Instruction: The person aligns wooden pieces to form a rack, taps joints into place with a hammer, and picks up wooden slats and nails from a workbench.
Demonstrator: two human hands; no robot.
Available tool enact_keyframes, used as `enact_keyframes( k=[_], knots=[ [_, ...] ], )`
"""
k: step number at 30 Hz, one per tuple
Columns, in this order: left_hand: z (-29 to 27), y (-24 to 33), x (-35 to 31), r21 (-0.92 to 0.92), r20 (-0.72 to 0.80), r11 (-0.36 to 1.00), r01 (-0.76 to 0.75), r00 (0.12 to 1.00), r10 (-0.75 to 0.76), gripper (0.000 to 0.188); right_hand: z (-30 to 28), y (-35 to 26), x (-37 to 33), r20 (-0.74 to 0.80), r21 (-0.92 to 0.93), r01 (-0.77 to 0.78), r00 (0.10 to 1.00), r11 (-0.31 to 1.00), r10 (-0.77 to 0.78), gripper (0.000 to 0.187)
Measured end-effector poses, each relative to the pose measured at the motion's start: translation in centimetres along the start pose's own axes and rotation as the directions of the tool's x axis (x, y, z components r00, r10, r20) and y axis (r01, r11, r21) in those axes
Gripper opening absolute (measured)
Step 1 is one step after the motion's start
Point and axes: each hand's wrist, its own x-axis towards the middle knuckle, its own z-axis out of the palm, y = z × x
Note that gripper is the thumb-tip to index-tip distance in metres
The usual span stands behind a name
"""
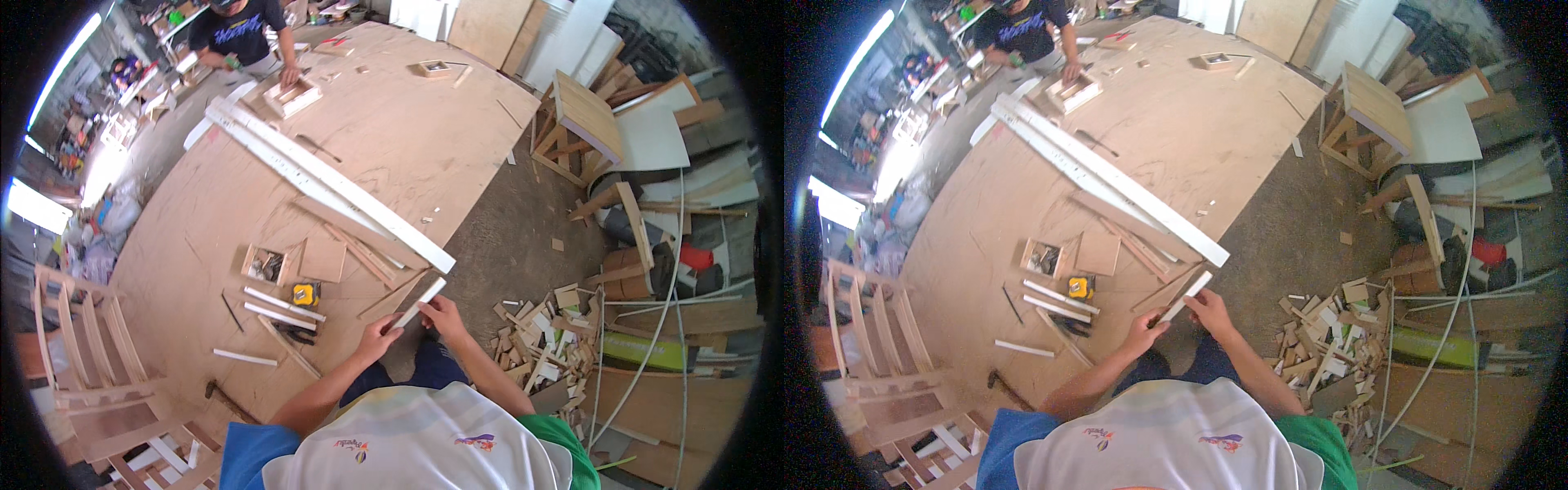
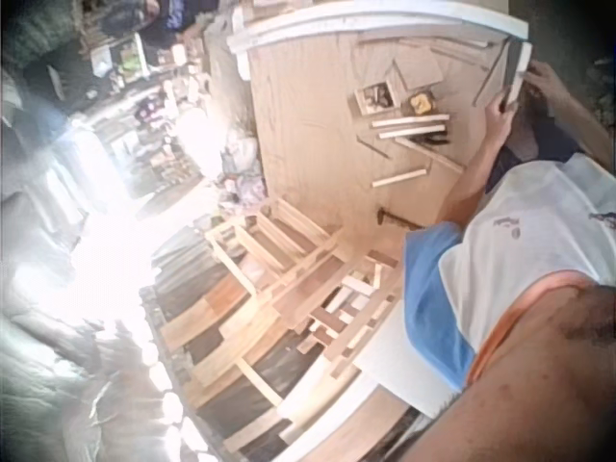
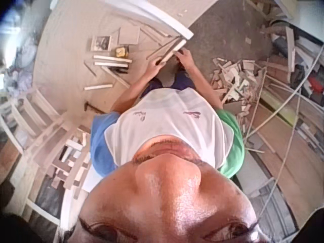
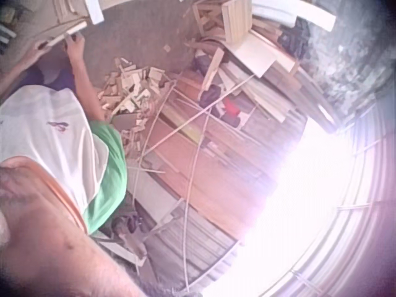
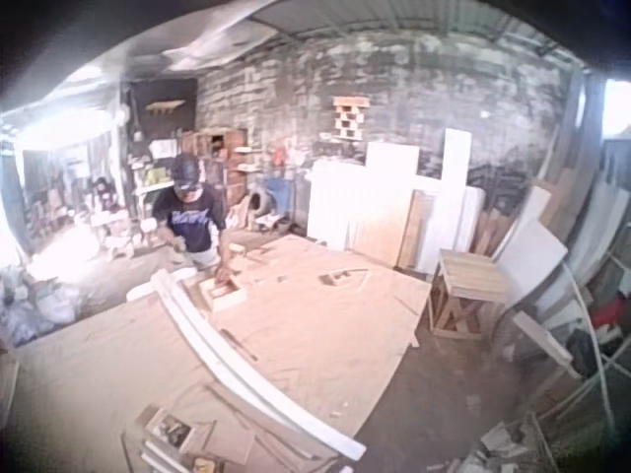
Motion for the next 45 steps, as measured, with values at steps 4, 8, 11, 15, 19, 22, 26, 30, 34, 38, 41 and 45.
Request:
enact_keyframes(
  k=[4, 8, 11, 15, 19, 22, 26, 30, 34, 38, 41, 45],
  knots=[
    [6.5, 2.6, 5.1, 0.181, 0.062, 0.977, -0.112, 0.993, 0.102, 0.034, -8.3, -0.6, -1.1, -0.133, 0.250, 0.118, 0.987, 0.961, -0.087, 0.015],
    [14.0, 4.1, 11.3, 0.334, 0.120, 0.912, -0.240, 0.970, 0.211, 0.030, -17.7, -2.0, -0.6, -0.196, 0.343, 0.153, 0.977, 0.927, -0.089, 0.013],
    [20.9, 6.6, 15.1, 0.382, 0.097, 0.887, -0.261, 0.965, 0.242, 0.031, -24.4, -4.2, -0.1, -0.207, 0.322, 0.207, 0.968, 0.924, -0.145, 0.014],
    [29.3, 10.8, 19.7, 0.284, 0.124, 0.927, -0.245, 0.968, 0.218, 0.038, -32.7, -8.5, 1.2, -0.258, 0.319, 0.303, 0.939, 0.898, -0.225, 0.014],
    [34.1, 11.6, 24.4, 0.204, 0.053, 0.897, -0.392, 0.919, 0.390, 0.040, -36.6, -10.9, 3.3, -0.221, 0.226, 0.284, 0.947, 0.932, -0.235, 0.013],
    [34.9, 12.6, 28.0, 0.168, 0.022, 0.882, -0.441, 0.896, 0.444, 0.039, -37.4, -11.9, 5.6, -0.173, 0.165, 0.279, 0.952, 0.946, -0.251, 0.012],
    [35.2, 13.1, 33.7, 0.112, 0.092, 0.911, -0.396, 0.917, 0.387, 0.037, -40.3, -12.7, 9.3, -0.174, 0.182, 0.248, 0.961, 0.951, -0.217, 0.015],
    [36.8, 12.8, 41.2, 0.025, 0.157, 0.943, -0.332, 0.933, 0.324, 0.035, -45.6, -15.2, 14.6, -0.157, 0.123, 0.177, 0.975, 0.976, -0.157, 0.016],
    [37.9, 14.7, 50.1, -0.004, 0.216, 0.969, -0.248, 0.946, 0.243, 0.035, -50.8, -19.7, 21.7, -0.158, 0.089, 0.178, 0.974, 0.980, -0.162, 0.014],
    [38.1, 19.6, 59.4, 0.046, 0.201, 0.950, -0.309, 0.934, 0.294, 0.035, -54.2, -26.4, 27.9, -0.191, 0.082, 0.147, 0.973, 0.986, -0.129, 0.012],
    [35.9, 24.8, 65.0, 0.098, 0.155, 0.900, -0.424, 0.900, 0.407, 0.032, -55.2, -30.8, 34.2, -0.143, 0.078, 0.197, 0.972, 0.977, -0.185, 0.013],
    [32.0, 25.5, 70.5, 0.164, -0.163, 0.933, -0.321, 0.924, 0.346, 0.030, -53.6, -35.1, 41.1, -0.039, 0.067, 0.155, 0.988, 0.986, -0.152, 0.018]
  ],
)
